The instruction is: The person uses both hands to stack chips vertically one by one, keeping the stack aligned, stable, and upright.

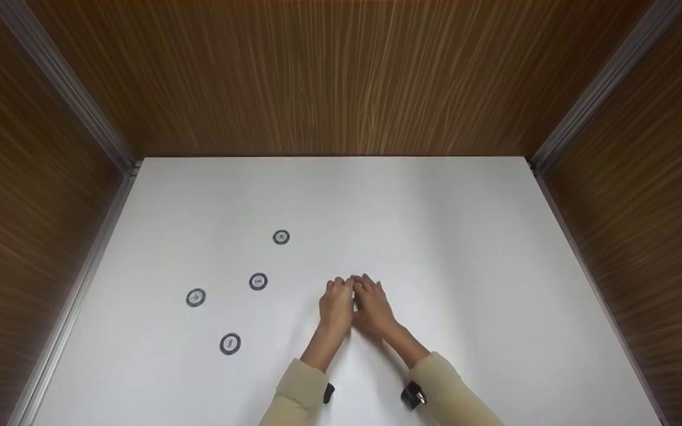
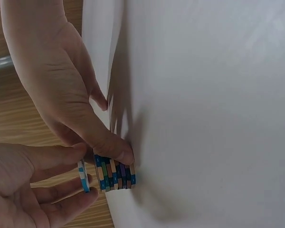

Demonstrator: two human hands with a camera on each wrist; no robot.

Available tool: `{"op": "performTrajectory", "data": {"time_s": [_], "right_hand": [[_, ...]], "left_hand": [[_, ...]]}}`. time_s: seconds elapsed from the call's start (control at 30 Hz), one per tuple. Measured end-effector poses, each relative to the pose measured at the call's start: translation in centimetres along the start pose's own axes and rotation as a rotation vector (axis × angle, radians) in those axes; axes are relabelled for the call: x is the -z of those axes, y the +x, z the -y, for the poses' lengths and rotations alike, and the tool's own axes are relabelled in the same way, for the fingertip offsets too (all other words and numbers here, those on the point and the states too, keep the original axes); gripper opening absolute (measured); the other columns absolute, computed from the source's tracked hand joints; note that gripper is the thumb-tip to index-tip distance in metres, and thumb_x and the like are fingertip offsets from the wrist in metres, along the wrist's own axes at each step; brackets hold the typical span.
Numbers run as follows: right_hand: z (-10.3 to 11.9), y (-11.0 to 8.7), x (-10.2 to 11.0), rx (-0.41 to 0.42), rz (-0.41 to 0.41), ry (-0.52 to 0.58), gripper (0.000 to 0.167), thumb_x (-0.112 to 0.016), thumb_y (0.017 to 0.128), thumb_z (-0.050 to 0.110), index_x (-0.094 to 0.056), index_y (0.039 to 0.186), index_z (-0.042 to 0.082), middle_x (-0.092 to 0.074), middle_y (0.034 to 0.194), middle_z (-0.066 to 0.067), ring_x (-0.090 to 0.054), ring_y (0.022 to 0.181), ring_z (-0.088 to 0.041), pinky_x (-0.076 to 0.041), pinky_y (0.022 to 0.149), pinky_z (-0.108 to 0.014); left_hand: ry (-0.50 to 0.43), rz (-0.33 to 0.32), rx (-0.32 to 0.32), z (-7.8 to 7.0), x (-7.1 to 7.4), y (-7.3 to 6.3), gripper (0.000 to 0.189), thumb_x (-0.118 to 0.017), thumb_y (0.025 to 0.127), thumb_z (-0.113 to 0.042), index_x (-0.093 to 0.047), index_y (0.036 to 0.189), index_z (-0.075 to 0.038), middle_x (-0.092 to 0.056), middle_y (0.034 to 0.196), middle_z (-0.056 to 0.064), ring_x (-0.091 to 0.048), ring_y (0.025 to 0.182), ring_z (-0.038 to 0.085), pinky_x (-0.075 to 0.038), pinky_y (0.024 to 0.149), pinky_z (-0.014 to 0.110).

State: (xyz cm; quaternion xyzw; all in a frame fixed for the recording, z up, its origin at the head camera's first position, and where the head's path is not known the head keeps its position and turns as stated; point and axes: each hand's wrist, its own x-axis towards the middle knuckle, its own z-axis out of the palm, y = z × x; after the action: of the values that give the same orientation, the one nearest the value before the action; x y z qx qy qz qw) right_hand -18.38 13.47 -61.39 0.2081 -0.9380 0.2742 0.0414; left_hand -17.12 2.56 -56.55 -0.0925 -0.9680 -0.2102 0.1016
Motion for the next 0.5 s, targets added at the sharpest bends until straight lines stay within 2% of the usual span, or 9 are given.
{"op": "performTrajectory", "data": {"time_s": [0.27,0.5], "right_hand": [[0.34,0.01,0.09,-0.026,0.029,-0.004,0.049,-0.070,0.079,0.021,-0.053,0.122,0.003,-0.047,0.126,-0.017,-0.033,0.124,-0.044,-0.022,0.098,-0.065],[0.26,0.08,-0.03,-0.026,0.023,-0.004,0.050,-0.071,0.077,0.019,-0.054,0.121,0.003,-0.048,0.126,-0.017,-0.034,0.124,-0.043,-0.022,0.098,-0.064]], "left_hand": [[-0.008,-0.016,0.021,0.09,-0.50,-0.20,0.027,-0.075,0.071,-0.003,-0.065,0.096,-0.001,-0.059,0.082,0.011,-0.058,0.076,0.024,-0.053,0.055,0.030],[-0.016,-0.009,0.022,0.06,-0.40,-0.30,0.027,-0.073,0.072,0.001,-0.064,0.098,0.000,-0.060,0.082,0.012,-0.058,0.076,0.025,-0.053,0.057,0.031]]}}
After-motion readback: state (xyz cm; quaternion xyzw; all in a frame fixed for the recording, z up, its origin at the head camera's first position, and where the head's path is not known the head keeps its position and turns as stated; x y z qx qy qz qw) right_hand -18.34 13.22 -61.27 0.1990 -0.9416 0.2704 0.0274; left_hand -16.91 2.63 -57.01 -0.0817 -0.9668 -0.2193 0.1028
